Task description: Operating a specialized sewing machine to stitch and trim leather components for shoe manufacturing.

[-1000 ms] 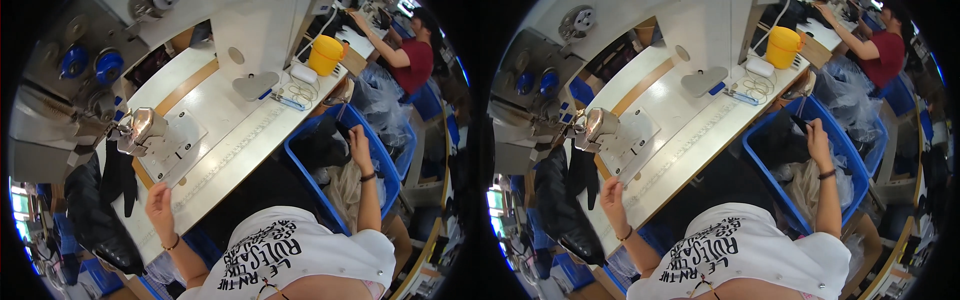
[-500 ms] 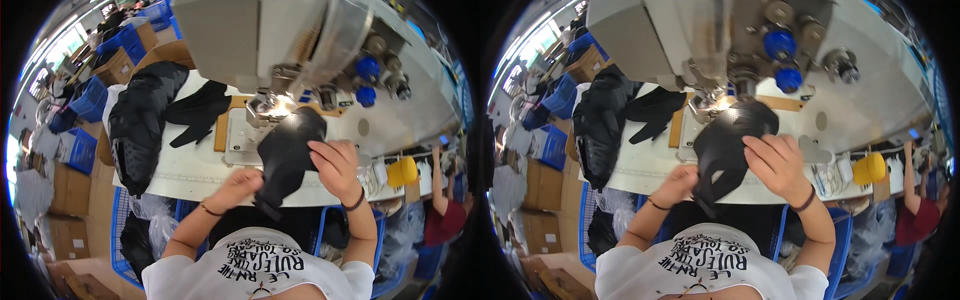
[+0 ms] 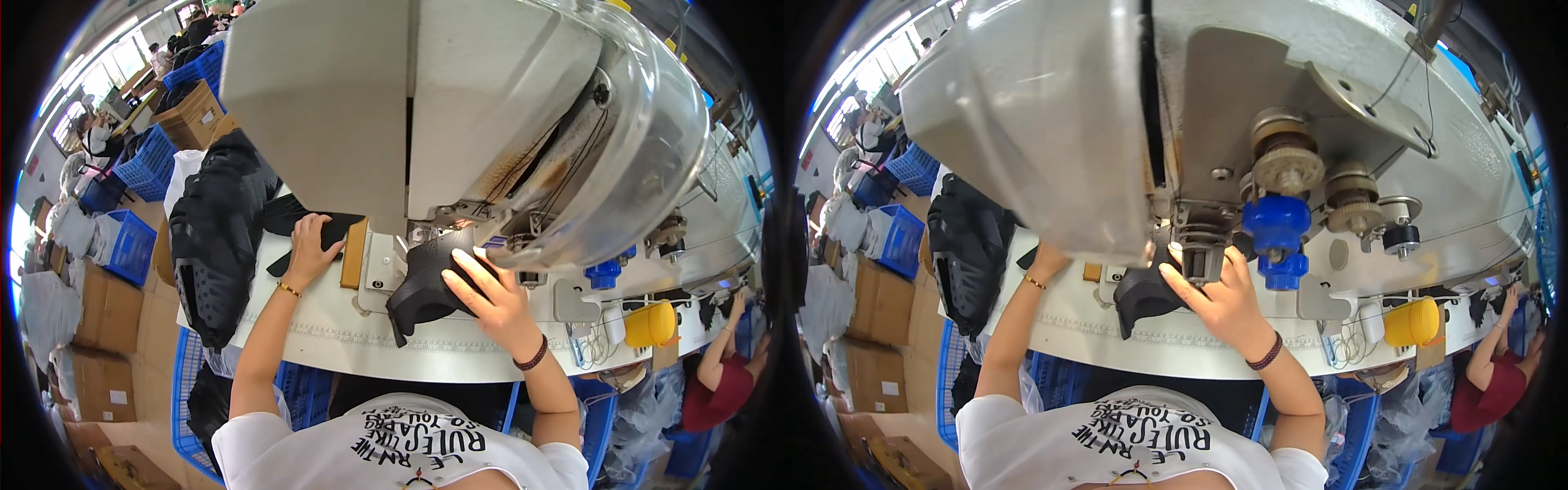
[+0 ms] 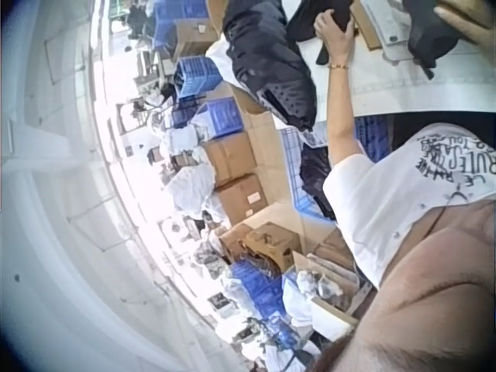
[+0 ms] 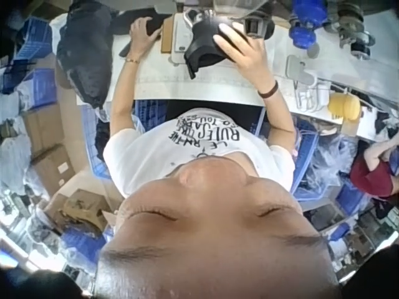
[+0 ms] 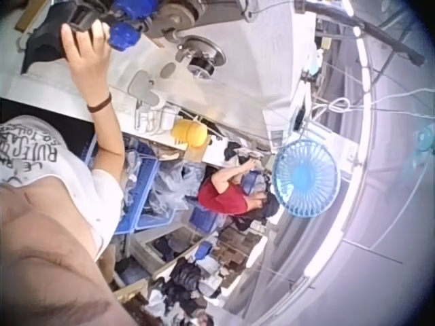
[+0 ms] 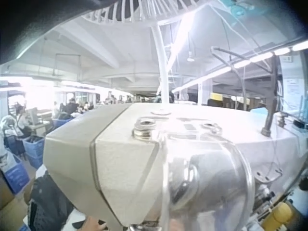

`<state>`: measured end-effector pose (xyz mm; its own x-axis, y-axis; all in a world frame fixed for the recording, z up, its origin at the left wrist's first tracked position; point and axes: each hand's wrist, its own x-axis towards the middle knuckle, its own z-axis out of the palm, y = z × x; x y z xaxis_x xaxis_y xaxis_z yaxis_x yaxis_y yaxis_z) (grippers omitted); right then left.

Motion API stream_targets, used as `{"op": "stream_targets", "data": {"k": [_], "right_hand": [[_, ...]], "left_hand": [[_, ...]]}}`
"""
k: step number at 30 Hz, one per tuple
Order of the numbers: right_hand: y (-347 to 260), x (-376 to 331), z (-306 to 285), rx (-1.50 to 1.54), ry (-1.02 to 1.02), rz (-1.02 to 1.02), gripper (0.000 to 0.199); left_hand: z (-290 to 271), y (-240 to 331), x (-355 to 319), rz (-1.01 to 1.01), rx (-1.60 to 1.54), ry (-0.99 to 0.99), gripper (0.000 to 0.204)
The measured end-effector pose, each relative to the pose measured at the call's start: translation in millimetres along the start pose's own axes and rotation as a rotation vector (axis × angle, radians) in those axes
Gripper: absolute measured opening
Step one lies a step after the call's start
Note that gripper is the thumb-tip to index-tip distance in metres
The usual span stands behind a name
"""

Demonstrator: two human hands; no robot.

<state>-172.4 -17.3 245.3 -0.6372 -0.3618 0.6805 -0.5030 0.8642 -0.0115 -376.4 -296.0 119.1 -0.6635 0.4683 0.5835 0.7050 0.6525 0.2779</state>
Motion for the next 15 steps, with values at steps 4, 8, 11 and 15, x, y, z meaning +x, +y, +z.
{"op": "stream_targets", "data": {"k": [4, 8, 11, 15], "right_hand": [[-5, 2, 6, -0.022, 0.049, 0.045, 0.033], [-7, -1, 10, 0.090, 0.035, 0.093, 0.035], [-10, 0, 10, 0.149, 0.030, 0.111, 0.038], [-14, 0, 6, 0.179, 0.034, 0.157, 0.038]], "left_hand": [[-19, 22, 8, 0.006, -0.122, -0.005, 0.041], [-44, 60, 21, 0.098, -0.130, 0.200, 0.042], [-74, 117, 21, 0.165, -0.283, 0.270, 0.046], [-102, 169, 39, 0.369, -0.238, 0.098, 0.048]]}}
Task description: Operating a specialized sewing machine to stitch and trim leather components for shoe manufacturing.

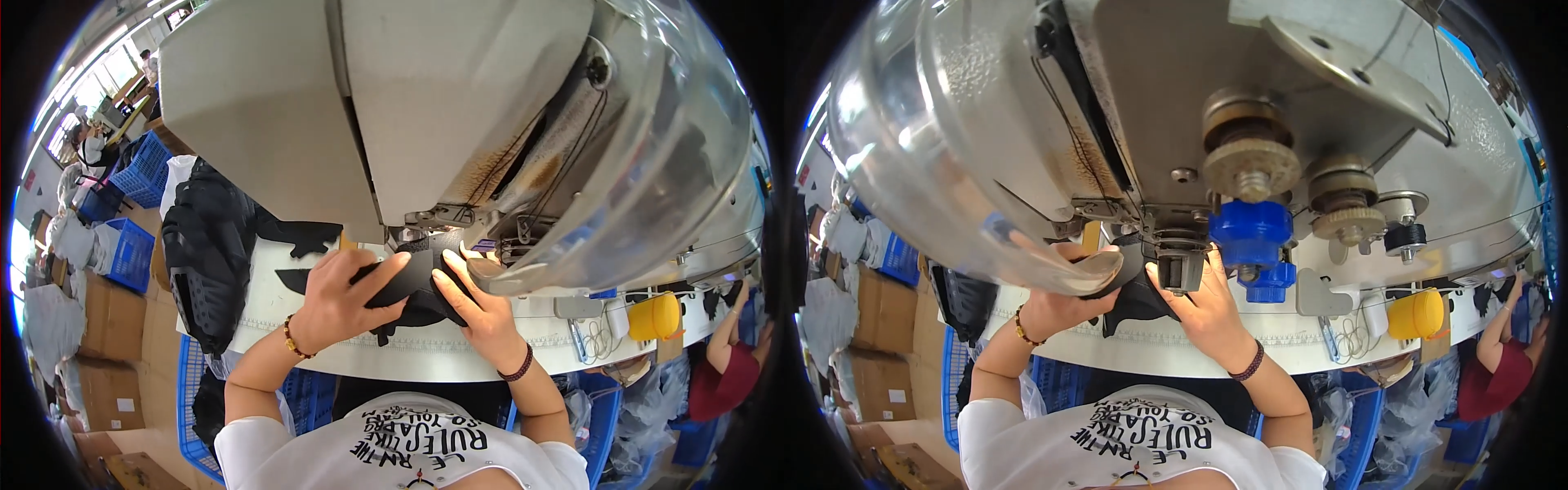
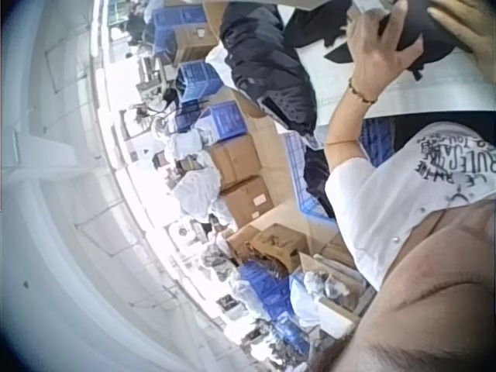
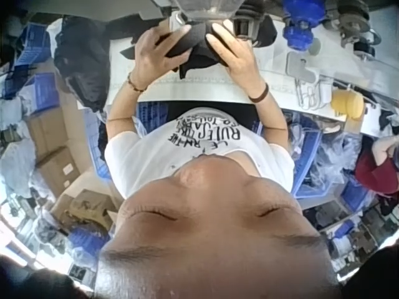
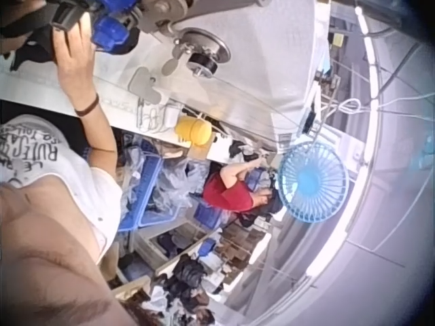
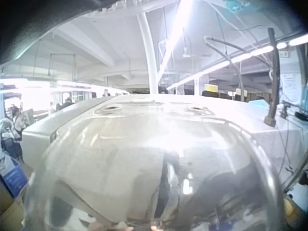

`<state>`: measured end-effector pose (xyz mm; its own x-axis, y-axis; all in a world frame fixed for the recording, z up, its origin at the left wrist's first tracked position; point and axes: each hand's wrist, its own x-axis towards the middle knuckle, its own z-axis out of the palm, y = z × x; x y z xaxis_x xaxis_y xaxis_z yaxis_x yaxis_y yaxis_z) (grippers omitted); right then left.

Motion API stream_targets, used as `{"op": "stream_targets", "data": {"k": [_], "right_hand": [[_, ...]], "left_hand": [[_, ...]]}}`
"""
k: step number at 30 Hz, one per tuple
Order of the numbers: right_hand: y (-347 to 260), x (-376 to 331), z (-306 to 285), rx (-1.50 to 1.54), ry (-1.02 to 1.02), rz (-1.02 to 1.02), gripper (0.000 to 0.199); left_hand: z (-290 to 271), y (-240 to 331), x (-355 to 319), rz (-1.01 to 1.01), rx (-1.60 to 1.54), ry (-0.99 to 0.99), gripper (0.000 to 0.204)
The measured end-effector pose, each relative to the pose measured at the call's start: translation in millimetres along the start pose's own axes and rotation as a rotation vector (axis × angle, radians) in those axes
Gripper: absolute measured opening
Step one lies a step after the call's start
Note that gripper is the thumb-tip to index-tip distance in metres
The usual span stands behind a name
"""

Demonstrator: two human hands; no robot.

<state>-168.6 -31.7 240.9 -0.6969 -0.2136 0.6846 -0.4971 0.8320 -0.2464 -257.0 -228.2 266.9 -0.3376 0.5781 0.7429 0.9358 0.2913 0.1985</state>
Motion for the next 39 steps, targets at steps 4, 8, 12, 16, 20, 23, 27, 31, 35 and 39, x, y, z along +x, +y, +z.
{"op": "stream_targets", "data": {"k": [4, 8, 12, 16, 20, 23, 27, 31, 35, 39], "right_hand": [[-3, 0, 2, 0.051, 0.034, 0.005, 0.033], [-2, 2, 2, 0.020, 0.009, -0.008, 0.026], [-3, -7, 4, 0.117, -0.006, 0.048, 0.050], [-4, -5, 1, 0.105, -0.033, 0.056, 0.052], [-2, -1, -1, 0.037, -0.034, -0.009, 0.042], [-3, 4, -5, -0.008, -0.012, -0.066, 0.030], [-6, -2, -3, 0.070, -0.071, 0.079, 0.050], [-5, -5, -3, 0.082, -0.099, 0.096, 0.051], [-7, -3, -1, 0.122, -0.110, 0.137, 0.054], [-9, 0, 0, 0.136, -0.096, 0.201, 0.056]], "left_hand": [[4, 0, -2, 0.065, 0.052, -0.110, 0.044], [1, 1, 5, 0.154, 0.134, -0.137, 0.037], [5, 5, 5, 0.193, 0.175, -0.170, 0.032], [9, 5, 5, 0.181, 0.192, -0.155, 0.030], [9, 5, 6, 0.205, 0.193, -0.156, 0.029], [6, 6, 8, 0.224, 0.204, -0.178, 0.029], [5, 8, 9, 0.217, 0.211, -0.216, 0.031], [3, 10, 12, 0.215, 0.209, -0.230, 0.033], [-4, 14, 18, 0.184, 0.199, -0.243, 0.032], [-5, 8, 24, 0.119, 0.119, -0.251, 0.029]]}}
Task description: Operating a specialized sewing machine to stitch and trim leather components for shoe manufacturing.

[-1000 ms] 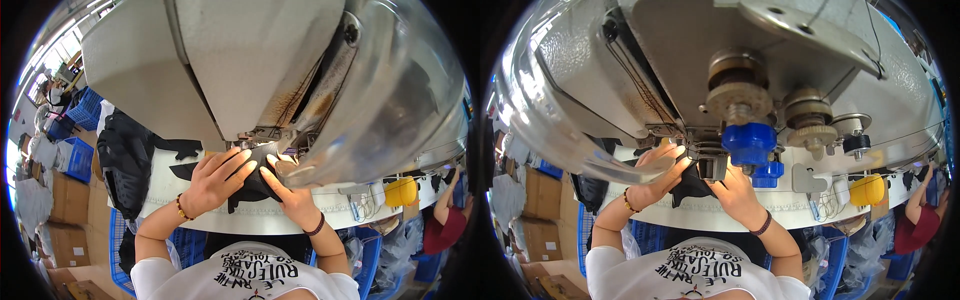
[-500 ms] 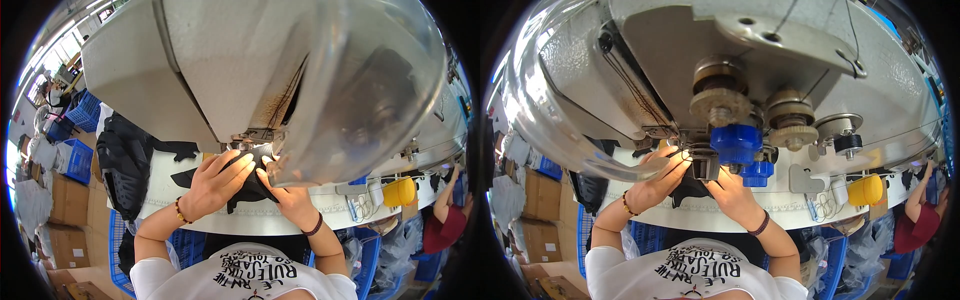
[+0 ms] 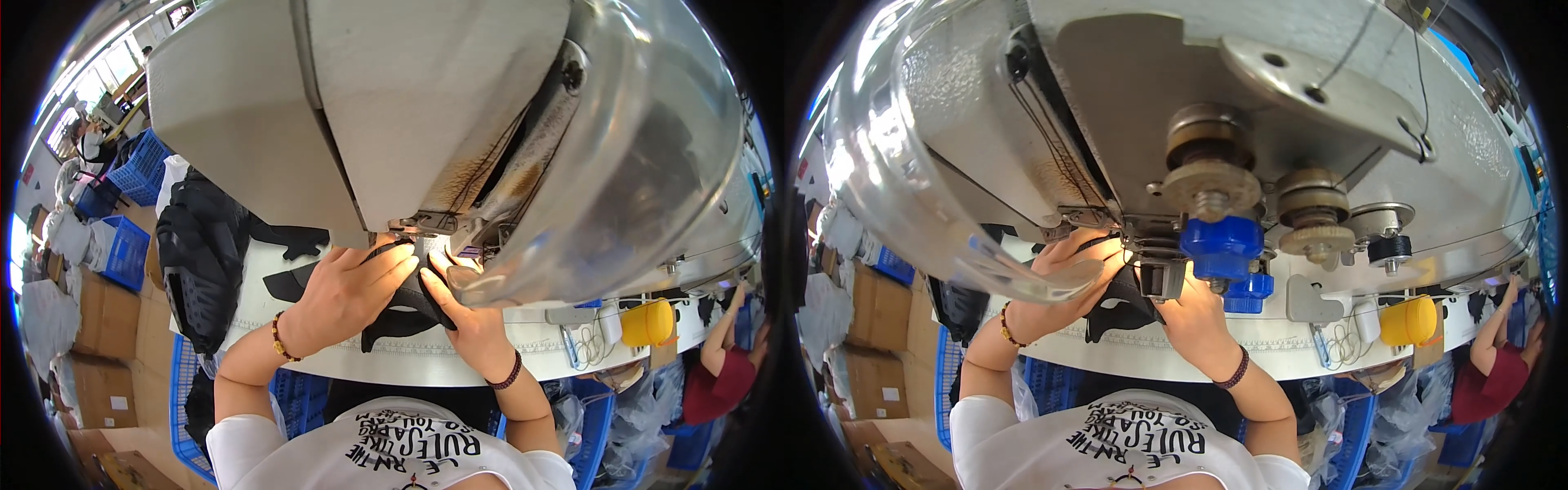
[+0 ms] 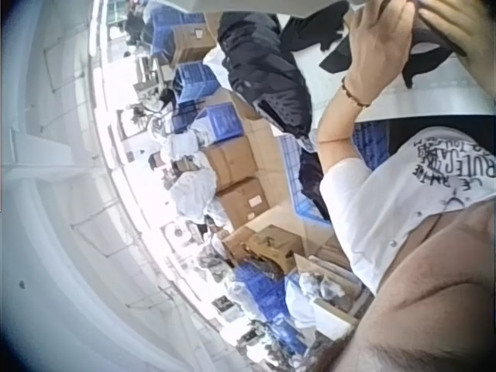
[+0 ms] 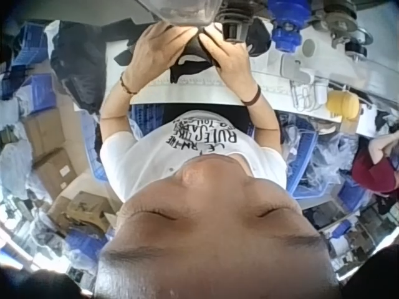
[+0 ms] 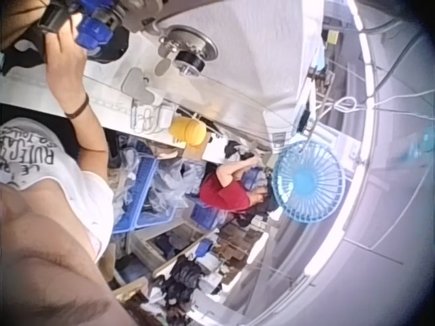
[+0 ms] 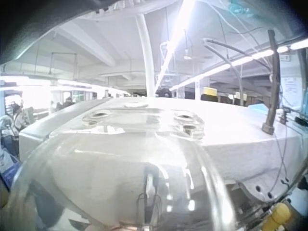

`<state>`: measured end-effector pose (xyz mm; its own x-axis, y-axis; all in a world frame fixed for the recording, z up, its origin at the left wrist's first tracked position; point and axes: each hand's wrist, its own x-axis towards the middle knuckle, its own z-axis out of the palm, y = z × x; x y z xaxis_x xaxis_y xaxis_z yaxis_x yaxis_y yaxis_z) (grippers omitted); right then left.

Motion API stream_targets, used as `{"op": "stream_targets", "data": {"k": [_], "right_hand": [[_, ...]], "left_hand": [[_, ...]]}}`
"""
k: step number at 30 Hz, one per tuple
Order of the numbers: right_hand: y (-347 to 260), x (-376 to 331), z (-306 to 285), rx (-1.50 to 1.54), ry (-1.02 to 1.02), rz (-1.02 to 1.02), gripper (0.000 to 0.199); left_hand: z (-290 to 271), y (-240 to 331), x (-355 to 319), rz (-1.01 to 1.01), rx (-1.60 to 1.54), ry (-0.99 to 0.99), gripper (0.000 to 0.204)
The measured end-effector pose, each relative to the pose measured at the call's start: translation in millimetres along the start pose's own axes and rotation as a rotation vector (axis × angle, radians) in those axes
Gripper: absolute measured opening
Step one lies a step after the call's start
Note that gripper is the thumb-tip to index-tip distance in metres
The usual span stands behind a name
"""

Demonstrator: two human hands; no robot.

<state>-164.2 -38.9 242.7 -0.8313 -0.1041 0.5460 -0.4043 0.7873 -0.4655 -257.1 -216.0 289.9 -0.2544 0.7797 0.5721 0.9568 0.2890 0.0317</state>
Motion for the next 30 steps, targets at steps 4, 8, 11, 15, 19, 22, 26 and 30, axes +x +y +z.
{"op": "stream_targets", "data": {"k": [4, 8, 11, 15, 19, 22, 26, 30], "right_hand": [[-1, 4, 1, -0.024, 0.043, -0.024, 0.058], [-3, 4, 0, -0.015, 0.011, 0.009, 0.059], [-3, 5, 1, -0.028, -0.010, 0.013, 0.060], [0, 2, -3, -0.019, 0.006, -0.020, 0.060], [0, 5, -5, -0.051, -0.034, -0.007, 0.059], [1, 7, -7, -0.043, -0.041, -0.005, 0.058], [5, 4, -5, 0.008, -0.107, 0.036, 0.059], [4, 3, -7, -0.008, -0.074, -0.011, 0.060]], "left_hand": [[1, -2, 0, -0.023, -0.049, -0.015, 0.026], [0, -3, 0, -0.020, -0.063, -0.003, 0.026], [2, -5, -3, -0.011, -0.067, 0.012, 0.025], [5, -1, 0, 0.020, 0.007, 0.007, 0.027], [4, -4, 1, 0.091, 0.087, 0.047, 0.027], [8, -7, -2, 0.056, 0.052, 0.034, 0.024], [10, -9, -3, 0.034, 0.041, 0.014, 0.023], [7, -6, -2, 0.064, 0.066, 0.060, 0.024]]}}
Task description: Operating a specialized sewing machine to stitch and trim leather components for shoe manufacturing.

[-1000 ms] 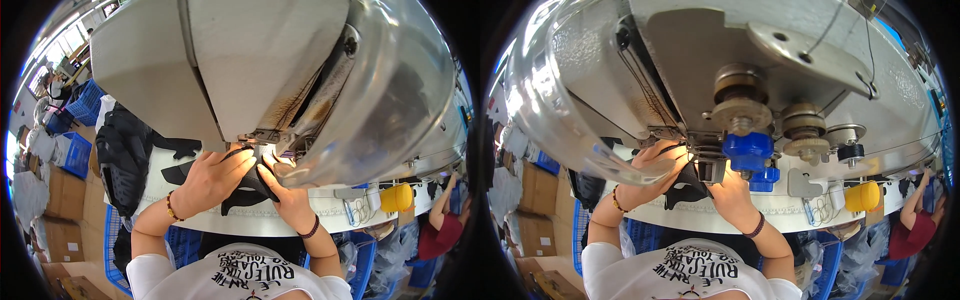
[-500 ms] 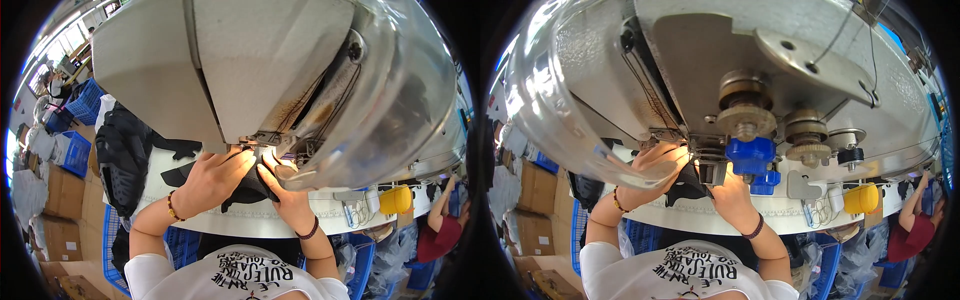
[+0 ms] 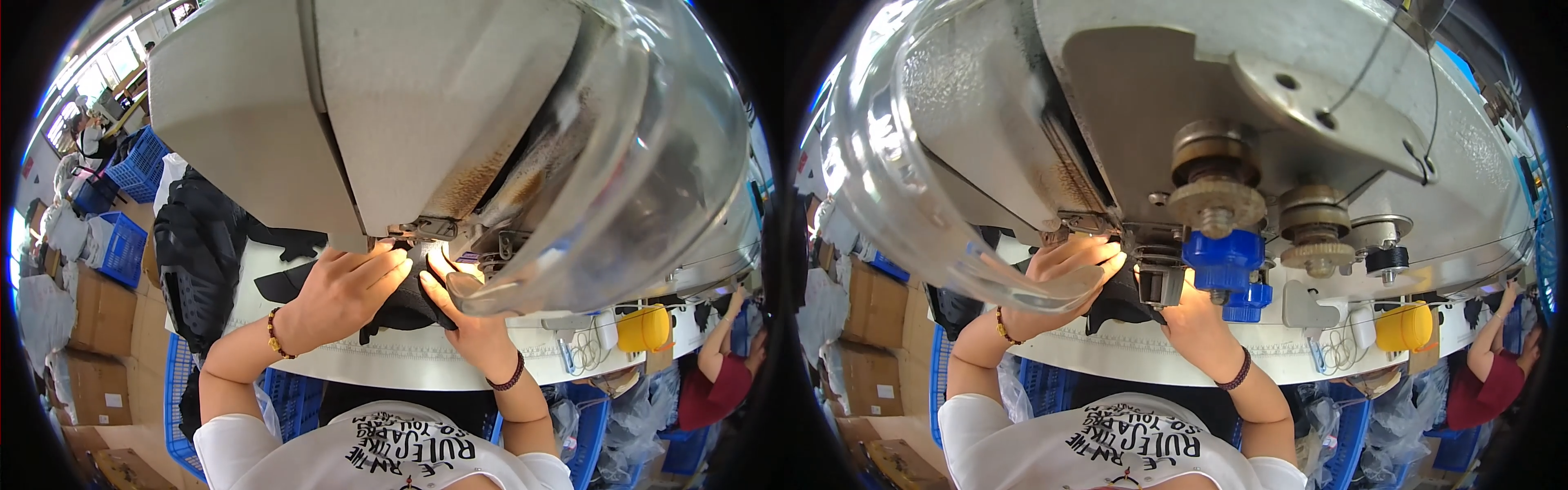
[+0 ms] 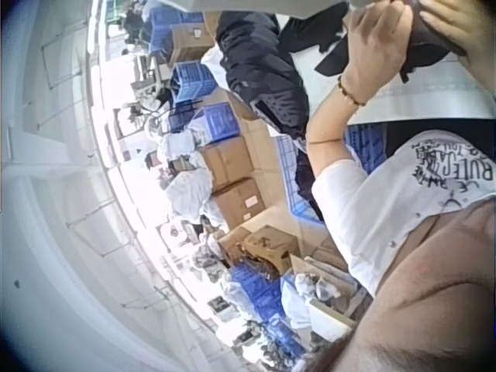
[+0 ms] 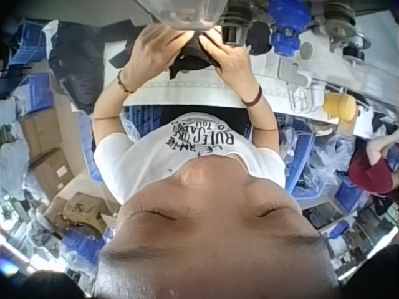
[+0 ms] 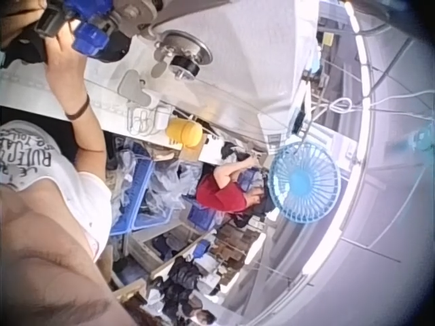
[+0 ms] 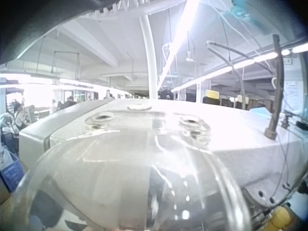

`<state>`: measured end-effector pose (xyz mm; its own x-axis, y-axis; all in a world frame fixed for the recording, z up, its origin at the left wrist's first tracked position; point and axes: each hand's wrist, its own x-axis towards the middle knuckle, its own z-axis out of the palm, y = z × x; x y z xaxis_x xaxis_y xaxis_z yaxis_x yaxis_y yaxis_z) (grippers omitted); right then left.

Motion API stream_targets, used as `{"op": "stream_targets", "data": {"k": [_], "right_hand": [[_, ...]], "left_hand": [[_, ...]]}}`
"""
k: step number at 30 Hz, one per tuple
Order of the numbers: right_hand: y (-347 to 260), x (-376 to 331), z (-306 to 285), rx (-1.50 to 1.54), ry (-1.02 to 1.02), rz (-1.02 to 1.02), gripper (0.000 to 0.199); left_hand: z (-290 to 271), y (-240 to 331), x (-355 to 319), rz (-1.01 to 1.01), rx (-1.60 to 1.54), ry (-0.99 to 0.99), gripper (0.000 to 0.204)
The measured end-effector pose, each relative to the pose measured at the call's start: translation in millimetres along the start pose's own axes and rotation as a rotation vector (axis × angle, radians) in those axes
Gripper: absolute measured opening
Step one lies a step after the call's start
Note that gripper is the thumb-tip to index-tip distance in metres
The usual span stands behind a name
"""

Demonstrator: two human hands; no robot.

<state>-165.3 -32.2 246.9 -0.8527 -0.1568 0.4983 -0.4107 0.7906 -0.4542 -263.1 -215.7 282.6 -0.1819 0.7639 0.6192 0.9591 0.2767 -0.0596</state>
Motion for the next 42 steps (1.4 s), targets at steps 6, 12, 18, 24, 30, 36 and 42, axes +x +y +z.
{"op": "stream_targets", "data": {"k": [6, 12, 18, 24, 30, 36, 42], "right_hand": [[6, -1, 2, 0.021, -0.006, -0.013, 0.057], [-2, 5, 13, -0.093, 0.328, -0.197, 0.038], [1, 3, 10, -0.088, 0.260, -0.162, 0.029], [0, 2, 7, -0.073, 0.230, -0.134, 0.022], [-8, 4, 6, -0.140, 0.212, -0.162, 0.021], [-14, 2, 8, -0.207, 0.265, -0.109, 0.032], [-6, 8, -1, -0.127, 0.191, -0.055, 0.034]], "left_hand": [[-1, -5, -1, -0.021, -0.082, -0.027, 0.026], [3, -10, 1, -0.215, -0.315, 0.075, 0.021], [-2, -13, -3, -0.269, -0.428, -0.028, 0.020], [0, -3, -1, 0.040, -0.034, 0.048, 0.027], [-3, -4, -3, 0.062, 0.006, -0.016, 0.028], [-2, -6, -5, 0.041, -0.042, 0.002, 0.027], [-1, -1, 3, -0.010, -0.040, 0.000, 0.024]]}}
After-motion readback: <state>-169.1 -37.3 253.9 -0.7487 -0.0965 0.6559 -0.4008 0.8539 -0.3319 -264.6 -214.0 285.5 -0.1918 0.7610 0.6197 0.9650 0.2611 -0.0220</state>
